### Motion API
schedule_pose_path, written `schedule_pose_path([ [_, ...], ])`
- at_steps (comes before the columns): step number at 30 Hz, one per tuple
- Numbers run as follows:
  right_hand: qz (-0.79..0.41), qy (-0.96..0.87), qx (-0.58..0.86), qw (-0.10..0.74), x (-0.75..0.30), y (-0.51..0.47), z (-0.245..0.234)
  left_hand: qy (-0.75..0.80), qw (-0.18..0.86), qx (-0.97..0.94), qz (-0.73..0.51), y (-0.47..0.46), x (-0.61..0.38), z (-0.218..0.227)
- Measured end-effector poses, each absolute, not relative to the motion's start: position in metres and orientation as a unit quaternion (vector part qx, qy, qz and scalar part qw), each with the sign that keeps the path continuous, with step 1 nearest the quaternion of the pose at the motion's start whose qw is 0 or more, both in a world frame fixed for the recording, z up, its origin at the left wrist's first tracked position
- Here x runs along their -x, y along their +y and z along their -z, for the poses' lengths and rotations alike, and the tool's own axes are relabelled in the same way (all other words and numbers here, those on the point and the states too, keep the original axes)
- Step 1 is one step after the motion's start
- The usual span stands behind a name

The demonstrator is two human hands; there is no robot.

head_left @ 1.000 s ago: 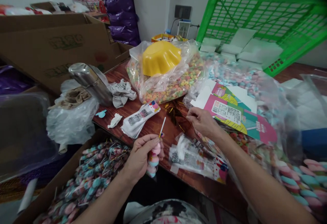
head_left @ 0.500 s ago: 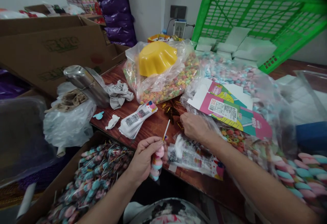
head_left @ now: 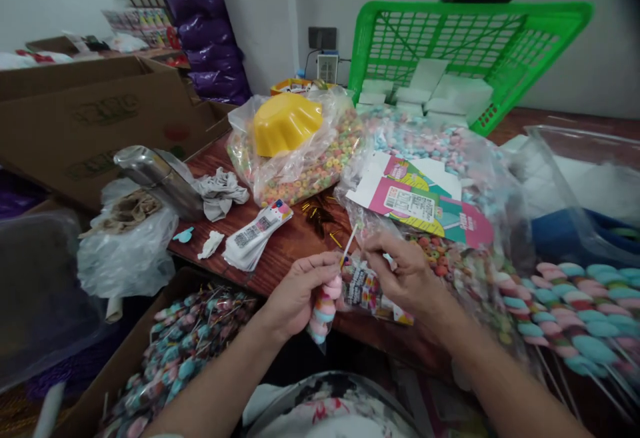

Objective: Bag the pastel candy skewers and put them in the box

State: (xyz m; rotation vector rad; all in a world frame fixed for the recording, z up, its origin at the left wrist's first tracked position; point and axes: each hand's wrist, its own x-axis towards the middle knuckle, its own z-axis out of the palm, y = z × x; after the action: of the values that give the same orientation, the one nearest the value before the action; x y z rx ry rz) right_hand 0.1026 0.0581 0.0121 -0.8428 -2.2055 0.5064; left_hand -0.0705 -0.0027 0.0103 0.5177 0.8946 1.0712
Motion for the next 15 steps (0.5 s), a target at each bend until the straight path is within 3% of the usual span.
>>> schedule_pose_path([
  [8,-0.19,-0.826,0.411,0.337,-0.118,0.046,0.015,0.462,0.613,-0.228,-0.599,0.018,0.096,0.008],
  [15,-0.085,-0.867,0.475,0.12,-0.08,0.005,0.028,0.485,0.588,-0.203,-0.615,-0.001,0.118,0.01],
])
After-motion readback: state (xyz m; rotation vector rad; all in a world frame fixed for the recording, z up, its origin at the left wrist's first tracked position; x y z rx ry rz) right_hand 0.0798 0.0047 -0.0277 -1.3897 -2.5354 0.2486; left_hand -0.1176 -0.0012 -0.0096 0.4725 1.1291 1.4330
